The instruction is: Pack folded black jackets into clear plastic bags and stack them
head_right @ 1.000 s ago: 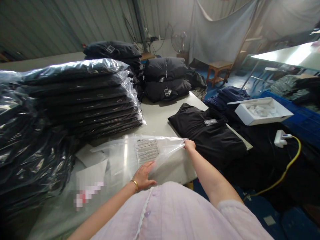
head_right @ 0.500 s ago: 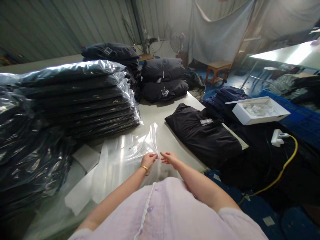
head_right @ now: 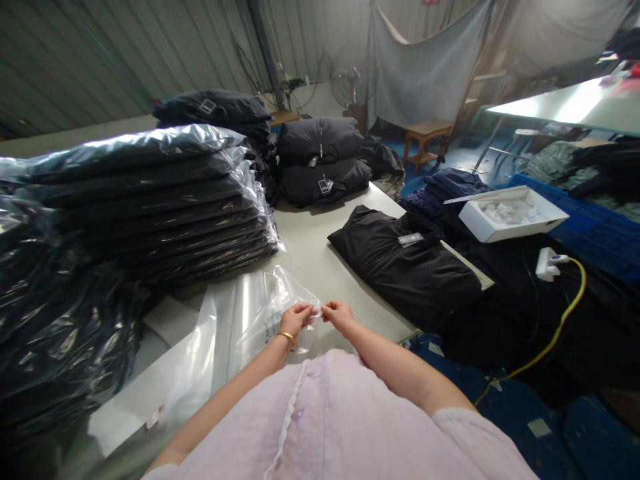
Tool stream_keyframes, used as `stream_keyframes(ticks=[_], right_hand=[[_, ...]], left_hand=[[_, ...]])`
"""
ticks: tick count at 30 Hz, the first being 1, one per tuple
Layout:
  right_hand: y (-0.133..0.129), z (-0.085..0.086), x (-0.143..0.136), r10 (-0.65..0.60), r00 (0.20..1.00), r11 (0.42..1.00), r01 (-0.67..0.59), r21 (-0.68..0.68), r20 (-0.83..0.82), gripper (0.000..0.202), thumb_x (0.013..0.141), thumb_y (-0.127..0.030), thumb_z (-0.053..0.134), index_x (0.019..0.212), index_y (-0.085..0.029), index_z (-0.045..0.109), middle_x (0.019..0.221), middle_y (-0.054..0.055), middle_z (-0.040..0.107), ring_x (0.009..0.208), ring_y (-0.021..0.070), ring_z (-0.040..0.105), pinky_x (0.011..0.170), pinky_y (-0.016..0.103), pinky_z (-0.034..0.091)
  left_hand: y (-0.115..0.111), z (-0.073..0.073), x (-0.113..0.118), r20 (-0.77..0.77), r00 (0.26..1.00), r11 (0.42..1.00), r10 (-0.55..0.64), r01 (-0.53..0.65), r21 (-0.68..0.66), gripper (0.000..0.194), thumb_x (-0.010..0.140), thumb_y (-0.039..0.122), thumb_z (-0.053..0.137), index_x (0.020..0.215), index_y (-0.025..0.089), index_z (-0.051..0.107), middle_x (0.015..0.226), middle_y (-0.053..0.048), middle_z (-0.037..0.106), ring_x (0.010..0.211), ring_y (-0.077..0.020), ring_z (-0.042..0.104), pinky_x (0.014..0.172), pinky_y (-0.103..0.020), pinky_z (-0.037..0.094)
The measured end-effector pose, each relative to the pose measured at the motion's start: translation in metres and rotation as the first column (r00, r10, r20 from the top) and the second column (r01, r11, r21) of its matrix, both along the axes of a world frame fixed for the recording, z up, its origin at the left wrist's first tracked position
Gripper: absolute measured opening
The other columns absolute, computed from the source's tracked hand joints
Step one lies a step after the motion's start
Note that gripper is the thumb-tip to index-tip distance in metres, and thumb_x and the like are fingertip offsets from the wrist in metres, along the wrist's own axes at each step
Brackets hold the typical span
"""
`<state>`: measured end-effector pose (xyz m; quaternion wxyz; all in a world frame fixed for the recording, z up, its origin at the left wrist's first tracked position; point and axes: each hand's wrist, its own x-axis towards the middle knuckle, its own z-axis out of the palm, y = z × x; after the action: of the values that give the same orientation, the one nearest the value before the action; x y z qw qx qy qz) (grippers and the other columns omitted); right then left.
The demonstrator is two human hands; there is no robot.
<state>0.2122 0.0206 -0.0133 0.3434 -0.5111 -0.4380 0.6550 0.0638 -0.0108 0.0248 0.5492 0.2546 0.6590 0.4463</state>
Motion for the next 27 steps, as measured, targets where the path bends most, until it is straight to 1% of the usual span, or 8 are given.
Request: stream_keyframes(ticks=[5,7,9,13,17,21,23,27], right_hand=[[-0.001,-0.001,-0.010,0.007,0.994,0.982,-0.028,0.189,0.108,0.043,0.059,-0.055,0.079,0.075,-0.019,0.061,0.066,-0.002,0.064,0.058,0.0117,0.056,0.056,0.024,0.041],[0.000,-0.003,-0.012,0.000,0.981,0.960,-0.053,0.274,0.192,0.043,0.055,-0.054,0.081,0.069,-0.020,0.058,0.062,-0.004,0.060,0.056,0.0110,0.052,0.054,0.023,0.038],[0.003,-0.006,-0.013,-0.007,0.978,0.953,-0.057,0.299,0.207,0.042,0.058,-0.055,0.079,0.063,-0.021,0.055,0.057,-0.005,0.057,0.054,0.0111,0.050,0.052,0.023,0.036],[0.009,-0.012,-0.013,-0.004,0.997,0.976,-0.013,0.216,0.080,0.040,0.062,-0.058,0.071,0.062,-0.021,0.056,0.054,-0.003,0.059,0.052,0.0129,0.055,0.052,0.024,0.038],[0.016,-0.014,-0.012,-0.041,0.999,0.988,0.038,0.153,0.017,0.039,0.064,-0.058,0.067,0.065,-0.020,0.061,0.054,-0.002,0.061,0.053,0.0130,0.057,0.052,0.024,0.038],[0.020,-0.009,-0.012,-0.061,0.998,0.990,0.062,0.127,-0.016,0.043,0.067,-0.061,0.064,0.072,-0.018,0.064,0.058,-0.001,0.063,0.057,0.0128,0.059,0.054,0.024,0.039],[0.020,-0.005,-0.014,-0.045,0.998,0.993,0.048,0.108,-0.033,0.046,0.064,-0.062,0.067,0.074,-0.017,0.066,0.061,0.000,0.065,0.057,0.0130,0.059,0.055,0.024,0.040],[0.014,0.002,-0.018,0.051,0.992,0.998,-0.049,0.025,-0.114,0.047,0.060,-0.061,0.073,0.072,-0.016,0.066,0.059,0.000,0.065,0.055,0.0117,0.057,0.054,0.023,0.038]], left_hand=[[0.004,0.000,-0.004,-0.019,0.999,1.000,0.026,-0.026,-0.011,0.030,0.057,0.034,0.086,0.070,0.013,0.069,0.064,-0.003,0.070,0.057,-0.0116,0.065,0.053,-0.020,0.049],[0.006,0.001,-0.005,0.004,1.000,1.000,0.024,-0.024,-0.016,0.029,0.061,0.037,0.084,0.071,0.013,0.070,0.065,-0.004,0.070,0.057,-0.0117,0.065,0.055,-0.022,0.051],[0.006,0.003,-0.006,0.040,0.999,1.000,0.012,-0.011,-0.012,0.027,0.065,0.037,0.081,0.076,0.013,0.071,0.072,-0.006,0.073,0.062,-0.0130,0.067,0.059,-0.023,0.054],[0.006,0.008,-0.010,0.093,0.996,1.000,-0.015,0.014,0.011,0.024,0.065,0.029,0.082,0.080,0.015,0.072,0.084,-0.007,0.075,0.074,-0.0147,0.070,0.063,-0.021,0.055],[0.008,0.013,-0.016,0.158,0.987,0.999,-0.042,0.039,0.019,0.026,0.075,0.037,0.075,0.088,0.015,0.070,0.083,-0.008,0.075,0.076,-0.0159,0.071,0.061,-0.021,0.054],[0.011,0.015,-0.017,0.217,0.972,0.996,-0.085,0.089,-0.010,0.032,0.077,0.033,0.071,0.104,0.018,0.065,0.108,-0.009,0.072,0.080,-0.0175,0.072,0.054,-0.020,0.052],[0.013,0.013,-0.014,0.114,0.988,0.994,-0.101,0.105,-0.031,0.034,0.073,0.030,0.075,0.102,0.018,0.066,0.108,-0.008,0.072,0.073,-0.0160,0.072,0.045,-0.017,0.044],[0.019,0.007,-0.007,-0.110,0.988,0.993,-0.111,0.105,-0.058,0.027,0.066,0.027,0.080,0.087,0.014,0.069,0.076,-0.006,0.073,0.057,-0.0136,0.066,0.039,-0.016,0.036]])
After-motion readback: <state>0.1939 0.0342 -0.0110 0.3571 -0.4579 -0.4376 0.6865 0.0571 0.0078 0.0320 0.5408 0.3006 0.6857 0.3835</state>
